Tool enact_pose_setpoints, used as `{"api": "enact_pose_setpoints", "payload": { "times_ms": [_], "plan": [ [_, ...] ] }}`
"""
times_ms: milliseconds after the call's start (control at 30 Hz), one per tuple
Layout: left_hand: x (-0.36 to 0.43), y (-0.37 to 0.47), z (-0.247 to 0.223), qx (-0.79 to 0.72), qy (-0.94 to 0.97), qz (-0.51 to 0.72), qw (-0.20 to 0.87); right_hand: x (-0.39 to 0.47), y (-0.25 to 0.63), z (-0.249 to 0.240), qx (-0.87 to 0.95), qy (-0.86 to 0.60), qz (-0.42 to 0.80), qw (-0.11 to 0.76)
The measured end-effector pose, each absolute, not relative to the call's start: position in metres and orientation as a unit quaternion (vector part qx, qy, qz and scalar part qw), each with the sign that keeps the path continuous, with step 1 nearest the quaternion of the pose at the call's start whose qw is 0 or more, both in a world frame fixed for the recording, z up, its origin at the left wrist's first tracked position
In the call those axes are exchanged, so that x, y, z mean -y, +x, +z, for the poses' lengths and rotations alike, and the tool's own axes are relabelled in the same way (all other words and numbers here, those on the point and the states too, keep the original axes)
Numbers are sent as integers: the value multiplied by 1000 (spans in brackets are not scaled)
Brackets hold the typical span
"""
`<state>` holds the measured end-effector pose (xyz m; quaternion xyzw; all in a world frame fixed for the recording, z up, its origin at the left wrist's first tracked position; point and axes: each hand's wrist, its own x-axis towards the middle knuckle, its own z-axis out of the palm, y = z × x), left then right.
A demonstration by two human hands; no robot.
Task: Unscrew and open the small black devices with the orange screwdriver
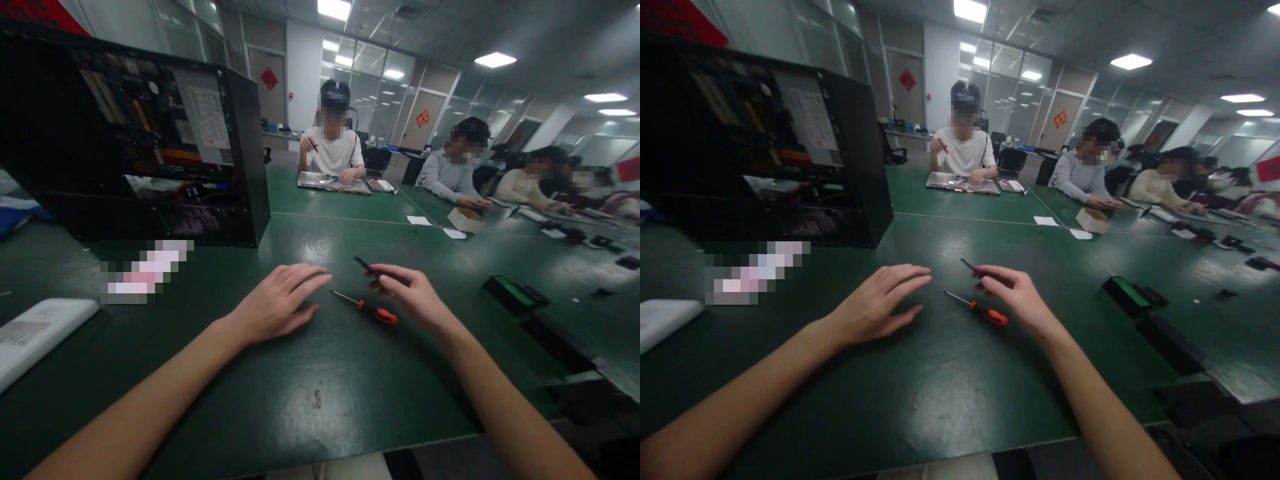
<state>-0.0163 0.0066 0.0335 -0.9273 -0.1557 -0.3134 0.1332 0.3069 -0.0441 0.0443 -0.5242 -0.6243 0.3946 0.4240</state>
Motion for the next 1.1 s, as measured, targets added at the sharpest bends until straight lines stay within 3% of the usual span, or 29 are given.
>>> {"api": "enact_pose_setpoints", "payload": {
  "times_ms": [167,333,633,1100],
  "plan": [
    [-8,-15,29,156,-943,-269,119,65,432,70,553,-712,80,426],
    [-6,-10,26,136,-957,-237,100,88,544,75,440,-835,-61,324],
    [-7,-10,24,133,-960,-230,88,92,613,27,418,-883,-57,203],
    [-7,-10,25,127,-961,-227,93,97,631,18,422,-892,-72,145]
  ]
}}
